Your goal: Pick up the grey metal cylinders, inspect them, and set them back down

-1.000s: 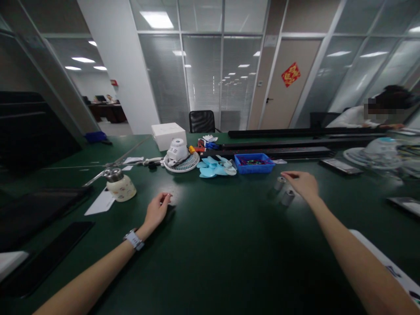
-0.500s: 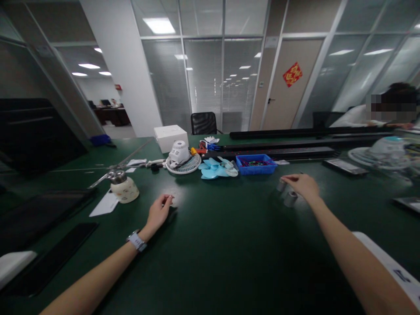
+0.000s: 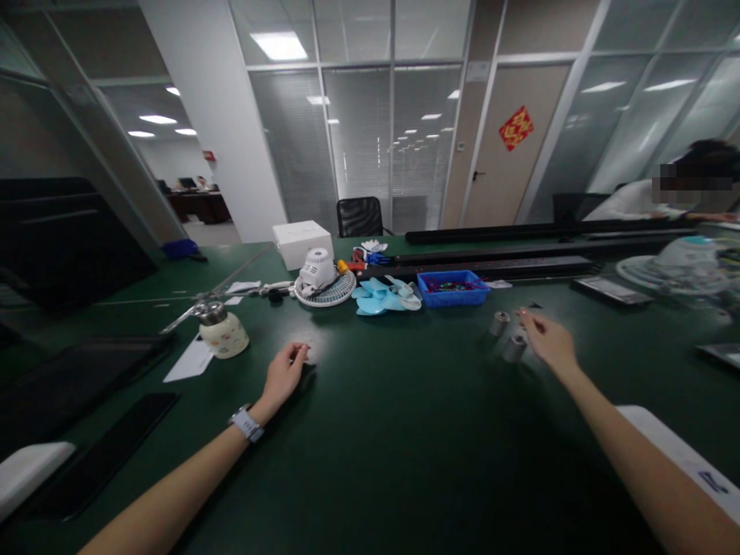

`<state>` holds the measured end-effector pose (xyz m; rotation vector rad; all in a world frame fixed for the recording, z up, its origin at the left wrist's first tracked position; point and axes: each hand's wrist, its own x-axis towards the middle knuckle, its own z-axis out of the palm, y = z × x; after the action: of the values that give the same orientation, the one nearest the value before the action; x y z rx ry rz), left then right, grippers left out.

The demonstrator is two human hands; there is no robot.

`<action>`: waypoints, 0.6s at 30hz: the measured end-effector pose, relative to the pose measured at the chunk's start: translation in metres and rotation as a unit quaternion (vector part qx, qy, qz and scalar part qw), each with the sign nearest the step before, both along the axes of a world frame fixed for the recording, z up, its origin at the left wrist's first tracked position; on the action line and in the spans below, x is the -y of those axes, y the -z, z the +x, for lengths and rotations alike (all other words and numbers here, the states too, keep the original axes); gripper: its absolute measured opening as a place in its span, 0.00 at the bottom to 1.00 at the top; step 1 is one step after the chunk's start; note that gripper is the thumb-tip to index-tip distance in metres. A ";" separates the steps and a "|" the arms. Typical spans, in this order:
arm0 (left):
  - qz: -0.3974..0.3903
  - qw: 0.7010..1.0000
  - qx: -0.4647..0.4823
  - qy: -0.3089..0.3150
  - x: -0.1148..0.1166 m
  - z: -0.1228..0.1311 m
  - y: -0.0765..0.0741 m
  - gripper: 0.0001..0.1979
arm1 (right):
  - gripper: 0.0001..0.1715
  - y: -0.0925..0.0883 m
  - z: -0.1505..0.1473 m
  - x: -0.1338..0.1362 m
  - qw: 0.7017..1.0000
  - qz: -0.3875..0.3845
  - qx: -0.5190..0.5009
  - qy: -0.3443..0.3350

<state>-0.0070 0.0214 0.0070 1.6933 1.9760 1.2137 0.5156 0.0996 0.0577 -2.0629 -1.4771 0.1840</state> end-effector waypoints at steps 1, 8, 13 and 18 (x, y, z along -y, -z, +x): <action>-0.001 1.000 0.000 0.000 0.000 0.000 0.000 0.19 | 0.28 0.006 -0.001 0.009 1.000 0.009 -0.009 -0.010; -0.001 1.000 -0.010 -0.013 0.000 0.001 0.000 0.18 | 0.30 0.035 0.002 0.037 0.997 0.008 0.020 -0.073; 0.004 1.000 -0.002 -0.009 0.000 0.001 -0.001 0.18 | 0.32 0.027 -0.035 0.039 0.993 0.036 0.033 -0.105; 0.025 0.999 -0.016 0.021 0.003 0.005 -0.005 0.17 | 0.30 0.017 -0.138 0.050 0.938 0.058 -0.009 -0.341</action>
<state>-0.0025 0.0179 0.0123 1.7795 1.9341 1.2404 0.3780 0.0500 0.0405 -1.3796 -2.0844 0.3705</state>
